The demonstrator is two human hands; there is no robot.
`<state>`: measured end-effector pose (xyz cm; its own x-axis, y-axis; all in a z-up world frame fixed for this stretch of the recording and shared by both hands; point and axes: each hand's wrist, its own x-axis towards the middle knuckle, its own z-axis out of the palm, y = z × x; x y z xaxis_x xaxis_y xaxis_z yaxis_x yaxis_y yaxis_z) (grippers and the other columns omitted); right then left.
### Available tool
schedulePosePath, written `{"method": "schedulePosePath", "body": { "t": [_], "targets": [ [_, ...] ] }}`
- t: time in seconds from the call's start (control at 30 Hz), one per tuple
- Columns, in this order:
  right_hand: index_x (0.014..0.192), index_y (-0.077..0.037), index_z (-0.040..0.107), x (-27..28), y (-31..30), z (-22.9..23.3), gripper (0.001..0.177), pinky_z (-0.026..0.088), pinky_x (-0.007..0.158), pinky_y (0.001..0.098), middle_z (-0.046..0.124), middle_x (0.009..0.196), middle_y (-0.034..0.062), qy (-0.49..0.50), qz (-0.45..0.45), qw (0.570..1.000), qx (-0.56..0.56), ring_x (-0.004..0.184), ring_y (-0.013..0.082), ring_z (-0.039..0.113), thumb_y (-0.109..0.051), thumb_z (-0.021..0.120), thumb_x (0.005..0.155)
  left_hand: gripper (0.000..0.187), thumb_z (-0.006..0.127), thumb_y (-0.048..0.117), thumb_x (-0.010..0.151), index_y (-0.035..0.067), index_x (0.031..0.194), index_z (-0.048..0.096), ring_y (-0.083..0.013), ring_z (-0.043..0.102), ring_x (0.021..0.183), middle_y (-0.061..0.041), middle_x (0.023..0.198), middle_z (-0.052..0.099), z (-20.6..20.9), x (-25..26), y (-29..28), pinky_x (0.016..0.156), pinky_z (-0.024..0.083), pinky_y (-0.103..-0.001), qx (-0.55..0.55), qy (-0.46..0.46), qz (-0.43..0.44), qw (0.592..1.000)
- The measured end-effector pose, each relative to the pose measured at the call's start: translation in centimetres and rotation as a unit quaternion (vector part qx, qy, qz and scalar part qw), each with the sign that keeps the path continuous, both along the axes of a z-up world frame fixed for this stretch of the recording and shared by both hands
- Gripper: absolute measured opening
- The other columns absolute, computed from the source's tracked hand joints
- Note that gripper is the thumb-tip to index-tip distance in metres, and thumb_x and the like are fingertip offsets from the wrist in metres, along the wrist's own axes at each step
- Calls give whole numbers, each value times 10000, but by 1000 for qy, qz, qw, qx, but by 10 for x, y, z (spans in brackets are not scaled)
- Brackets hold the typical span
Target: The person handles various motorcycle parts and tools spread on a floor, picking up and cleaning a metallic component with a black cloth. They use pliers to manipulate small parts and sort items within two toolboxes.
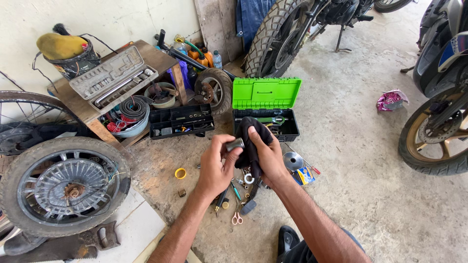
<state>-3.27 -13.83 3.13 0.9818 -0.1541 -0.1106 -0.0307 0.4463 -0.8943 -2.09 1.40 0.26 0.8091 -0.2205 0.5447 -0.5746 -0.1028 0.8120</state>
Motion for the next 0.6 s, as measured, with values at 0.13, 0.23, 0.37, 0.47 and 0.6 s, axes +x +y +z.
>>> {"method": "schedulePosePath", "body": {
  "t": [0.13,0.23,0.37,0.47,0.6],
  "targets": [
    [1267,-48,608,-2,-1,-2,295,549,740,279,640,1028,27,-109,-34,990,-85,862,92,608,-226,619,1032,281,576,261,1083,23,1229,539,-119,668,880,-58,1010,660,4,8,10,724,571,-260,-86,47,-55,994],
    [1305,-26,588,-6,-4,-2,315,524,880,247,632,1121,20,-225,-29,945,-234,1006,76,593,-184,648,1038,258,538,289,1074,48,1162,569,-69,562,659,-39,845,646,5,12,14,568,470,-221,-161,221,-108,956],
    [1275,-37,600,-13,-2,-7,311,541,871,242,655,1117,2,-204,1,940,-272,1004,64,611,-170,663,1000,241,546,282,1101,43,1127,555,-52,555,685,-11,849,601,1,8,9,586,475,-216,-164,182,-144,959],
    [1276,-20,612,-13,2,-9,268,507,912,234,636,1128,16,-225,-6,938,-262,1035,67,579,-165,650,1054,226,580,259,1098,42,1146,545,-53,531,710,-20,855,593,5,4,9,597,457,-231,-126,121,-123,977],
    [1280,-26,607,-16,5,-11,270,501,900,225,642,1123,15,-204,5,949,-239,1024,59,575,-170,628,1052,210,632,205,1050,41,1155,554,-155,640,699,-61,853,661,14,-5,15,608,504,-321,7,-14,-21,1000]
  ]
}}
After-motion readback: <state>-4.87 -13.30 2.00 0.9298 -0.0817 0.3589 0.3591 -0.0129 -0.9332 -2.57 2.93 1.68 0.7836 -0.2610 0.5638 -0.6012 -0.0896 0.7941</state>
